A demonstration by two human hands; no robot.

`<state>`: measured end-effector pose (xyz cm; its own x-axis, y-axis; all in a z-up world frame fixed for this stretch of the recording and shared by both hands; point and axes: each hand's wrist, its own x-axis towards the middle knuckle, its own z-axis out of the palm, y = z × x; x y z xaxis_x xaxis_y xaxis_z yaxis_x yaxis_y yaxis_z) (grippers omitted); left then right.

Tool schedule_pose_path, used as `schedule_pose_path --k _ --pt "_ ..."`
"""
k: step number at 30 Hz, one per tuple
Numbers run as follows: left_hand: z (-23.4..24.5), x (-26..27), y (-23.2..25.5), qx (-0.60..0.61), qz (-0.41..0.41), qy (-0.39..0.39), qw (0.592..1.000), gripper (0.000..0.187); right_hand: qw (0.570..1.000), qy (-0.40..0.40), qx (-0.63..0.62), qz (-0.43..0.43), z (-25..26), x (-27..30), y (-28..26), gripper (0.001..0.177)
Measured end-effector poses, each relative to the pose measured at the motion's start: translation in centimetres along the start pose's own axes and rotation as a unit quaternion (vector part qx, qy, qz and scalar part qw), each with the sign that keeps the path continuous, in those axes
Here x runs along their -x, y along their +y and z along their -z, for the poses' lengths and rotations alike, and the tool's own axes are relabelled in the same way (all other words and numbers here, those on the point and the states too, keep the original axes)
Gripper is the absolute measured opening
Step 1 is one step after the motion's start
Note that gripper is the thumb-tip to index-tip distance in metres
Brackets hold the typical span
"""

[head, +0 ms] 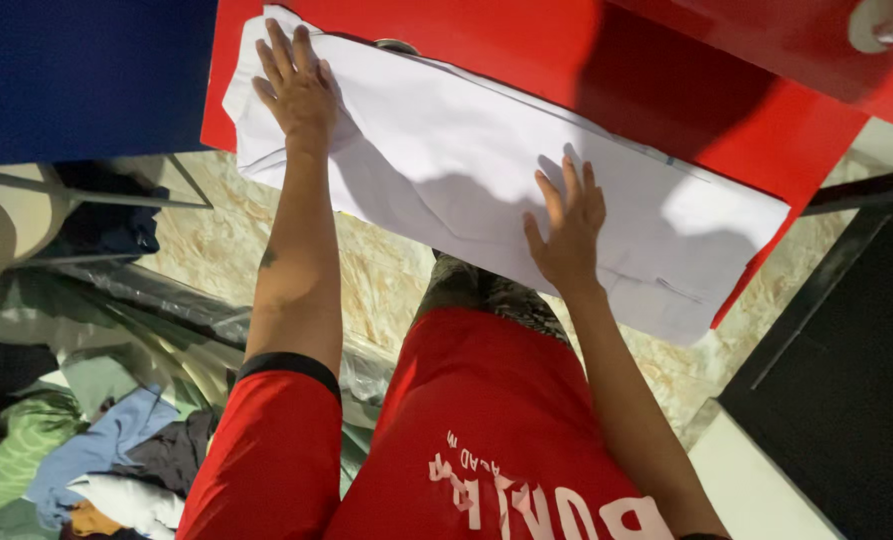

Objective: The person folds a white collared shirt on a red table, then picks up and spreads out a black and white shirt and a grey t-shirt, folding each of them into rectangular shapes.

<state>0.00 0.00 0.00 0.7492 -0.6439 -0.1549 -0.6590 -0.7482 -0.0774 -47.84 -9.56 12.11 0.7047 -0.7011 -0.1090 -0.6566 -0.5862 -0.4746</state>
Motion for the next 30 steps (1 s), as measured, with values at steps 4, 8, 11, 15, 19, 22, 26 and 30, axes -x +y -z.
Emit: schedule_pose_path --k 4,8,11,15,19,22,26,30 --pt "5.4 3.2 0.7 0.123 0.078 0.017 0.989 0.063 0.998 -0.065 0.016 -0.016 -0.2 -2.8 -3.8 0.067" --pt "8.4 7.7 1.5 0.268 -0.032 0.168 0.948 0.07 0.989 -0.13 0.05 -0.045 -1.0 -4.0 -5.6 0.071" --pt "9.9 13.2 6.4 0.397 -0.207 0.194 0.873 0.05 0.991 -0.127 0.033 -0.022 -0.8 -3.9 -4.8 0.073" --pt "11.3 23.4 15.6 0.507 -0.327 0.133 0.786 0.036 0.999 -0.033 0.012 -0.03 1.0 -0.7 -1.0 0.071" --pt "12.0 32.7 21.0 0.32 -0.448 -0.107 0.827 0.096 0.972 0.168 0.13 -0.097 3.8 6.2 6.8 0.066" --pt "10.8 37.5 24.9 0.288 -0.457 -0.13 0.831 0.106 0.935 0.189 0.047 -0.296 5.3 12.9 14.2 0.076" --pt "7.0 41.1 30.3 0.058 -0.495 0.074 0.864 0.098 0.819 0.144 -0.121 -0.542 4.5 20.2 21.6 0.089" --pt "3.7 43.6 35.9 0.099 -0.502 0.077 0.856 0.091 0.622 0.047 -0.53 -0.575 2.8 24.5 25.0 0.059"
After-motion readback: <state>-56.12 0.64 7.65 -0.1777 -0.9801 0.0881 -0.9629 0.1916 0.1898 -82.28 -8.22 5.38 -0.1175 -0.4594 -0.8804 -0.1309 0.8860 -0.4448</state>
